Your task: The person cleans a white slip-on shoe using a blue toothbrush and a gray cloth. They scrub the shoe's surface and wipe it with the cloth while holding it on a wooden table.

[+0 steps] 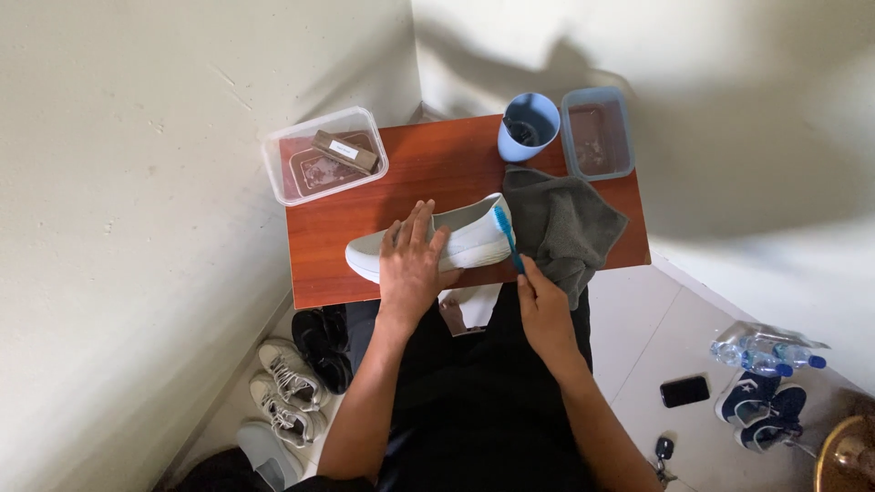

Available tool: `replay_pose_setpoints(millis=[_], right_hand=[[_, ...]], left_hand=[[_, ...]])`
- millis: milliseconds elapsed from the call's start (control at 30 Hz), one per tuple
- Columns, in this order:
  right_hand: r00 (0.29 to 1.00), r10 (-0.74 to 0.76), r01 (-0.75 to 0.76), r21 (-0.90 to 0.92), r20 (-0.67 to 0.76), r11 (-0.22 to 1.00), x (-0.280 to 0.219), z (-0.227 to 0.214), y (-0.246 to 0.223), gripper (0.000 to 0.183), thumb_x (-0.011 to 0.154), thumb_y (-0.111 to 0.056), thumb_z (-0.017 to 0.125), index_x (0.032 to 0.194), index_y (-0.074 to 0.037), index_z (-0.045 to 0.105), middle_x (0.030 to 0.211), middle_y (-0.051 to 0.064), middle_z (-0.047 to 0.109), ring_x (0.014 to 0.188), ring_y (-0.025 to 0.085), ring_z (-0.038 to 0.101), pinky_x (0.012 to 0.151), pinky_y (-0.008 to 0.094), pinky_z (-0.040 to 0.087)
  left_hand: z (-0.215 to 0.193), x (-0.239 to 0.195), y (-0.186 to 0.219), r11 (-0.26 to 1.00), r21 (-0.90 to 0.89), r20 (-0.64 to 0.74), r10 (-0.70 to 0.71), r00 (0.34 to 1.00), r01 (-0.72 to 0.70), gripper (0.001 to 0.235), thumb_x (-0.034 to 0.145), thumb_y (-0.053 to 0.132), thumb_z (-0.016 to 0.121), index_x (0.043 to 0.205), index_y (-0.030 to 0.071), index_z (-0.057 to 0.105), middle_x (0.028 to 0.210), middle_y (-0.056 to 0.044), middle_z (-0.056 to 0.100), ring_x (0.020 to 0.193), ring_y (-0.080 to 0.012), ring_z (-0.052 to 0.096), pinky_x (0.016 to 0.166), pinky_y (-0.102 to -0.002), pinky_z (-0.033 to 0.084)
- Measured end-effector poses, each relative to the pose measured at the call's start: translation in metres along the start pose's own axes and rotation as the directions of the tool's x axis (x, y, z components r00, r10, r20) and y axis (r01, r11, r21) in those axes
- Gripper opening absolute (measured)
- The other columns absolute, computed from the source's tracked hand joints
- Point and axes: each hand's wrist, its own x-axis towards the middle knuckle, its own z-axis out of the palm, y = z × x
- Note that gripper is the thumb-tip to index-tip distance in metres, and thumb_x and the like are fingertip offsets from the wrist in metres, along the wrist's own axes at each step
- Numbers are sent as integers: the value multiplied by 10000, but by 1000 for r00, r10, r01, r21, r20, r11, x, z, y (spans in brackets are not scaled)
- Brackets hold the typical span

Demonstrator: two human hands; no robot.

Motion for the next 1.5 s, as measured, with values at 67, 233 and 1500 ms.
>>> replay_pose_setpoints(millis=[67,233,1500], right_hand=[[1000,-24,24,-39,13,999,1,7,2,442,1086,-224,448,1490,-59,521,1429,221,572,1302,330,565,1093,450,460],[985,-32,36,-18,171,999,-9,16,-13,446,1084,-271,453,1465,-63,555,1413,205,601,1280,323,602,1083,430,475],[999,-25,18,-182,-39,983,6,2,8,446,1095,-250,433,1504,-93,516,1370,191,633,1206,280,649,1010,377,524]], left_hand=[[-2,1,1,1000,1,5,4,1000,-4,750,511,464,966,1112,180,617,1441,-123,520,1369,-282,521,1048,-526,453],[-10,1,3,1000,1,44,-14,999,14,652,580,449,959,1101,194,660,1424,-135,544,1367,-300,527,1051,-539,448],[1,0,0,1000,5,-41,13,999,-13,764,507,482,958,1114,173,611,1437,-120,530,1345,-284,545,1046,-505,454]])
